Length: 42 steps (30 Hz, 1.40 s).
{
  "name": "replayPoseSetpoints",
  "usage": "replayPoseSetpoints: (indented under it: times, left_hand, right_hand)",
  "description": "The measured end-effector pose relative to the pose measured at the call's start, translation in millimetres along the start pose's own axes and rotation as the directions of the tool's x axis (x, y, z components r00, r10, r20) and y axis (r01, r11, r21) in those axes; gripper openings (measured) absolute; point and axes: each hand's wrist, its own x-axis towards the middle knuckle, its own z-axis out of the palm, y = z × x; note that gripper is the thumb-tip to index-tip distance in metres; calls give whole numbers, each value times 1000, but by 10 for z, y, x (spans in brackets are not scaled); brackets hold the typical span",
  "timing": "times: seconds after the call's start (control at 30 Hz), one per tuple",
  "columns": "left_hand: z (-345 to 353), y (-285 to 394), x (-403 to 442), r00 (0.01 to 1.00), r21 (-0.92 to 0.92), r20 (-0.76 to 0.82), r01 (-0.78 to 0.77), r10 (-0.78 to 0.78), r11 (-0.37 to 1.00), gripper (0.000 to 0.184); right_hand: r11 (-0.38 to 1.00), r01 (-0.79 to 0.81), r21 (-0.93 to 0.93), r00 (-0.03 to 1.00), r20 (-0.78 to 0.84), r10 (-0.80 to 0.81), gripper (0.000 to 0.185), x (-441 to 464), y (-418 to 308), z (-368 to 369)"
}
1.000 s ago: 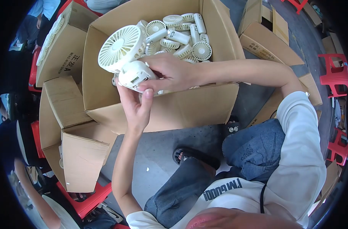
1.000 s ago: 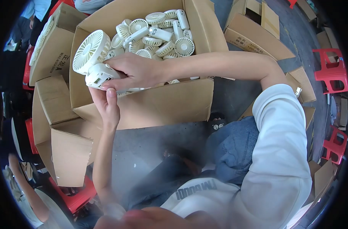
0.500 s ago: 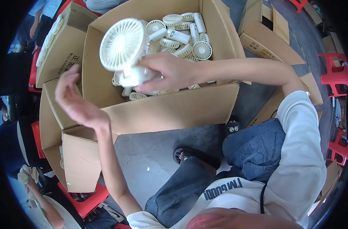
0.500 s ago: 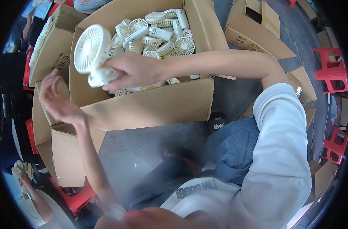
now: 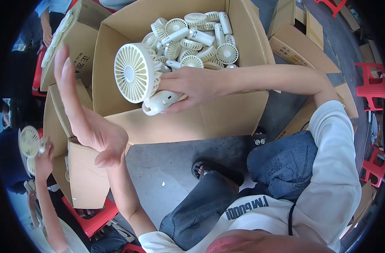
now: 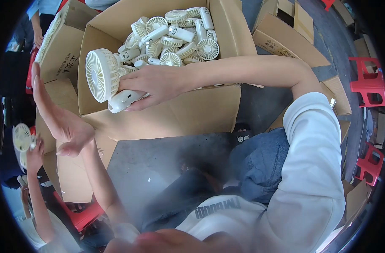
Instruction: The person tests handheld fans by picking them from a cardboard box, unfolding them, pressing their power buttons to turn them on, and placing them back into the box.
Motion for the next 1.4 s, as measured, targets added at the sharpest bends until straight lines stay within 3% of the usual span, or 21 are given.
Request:
replayPoseSetpoints:
  times: [0.27,0.37,0.63,0.93,1.07,1.4]
  left_hand:
    - [4,31,-25,998,18,57,-4,3,1000,110]
    - [48,54,-41,985,-23,86,153,-151,988,110]
    - [144,80,-28,974,-4,13,227,-227,974,108]
    - [162,67,-63,961,-36,62,274,-271,961,110]
    - [173,49,-60,957,-51,51,286,-284,957,110]
    - [180,32,-73,956,-70,69,289,-285,955,107]
  right_hand:
    - [1000,-9,27,999,-37,10,45,6,-91,-1]
    - [997,-52,48,998,-32,54,44,14,-44,8]
    - [994,-75,74,995,-55,79,44,10,6,45]
    - [966,-138,220,985,-75,157,45,55,6,25]
    - [948,-207,240,976,-16,217,46,38,-30,-29]
    - [964,-183,195,982,-21,190,47,44,-32,-36]
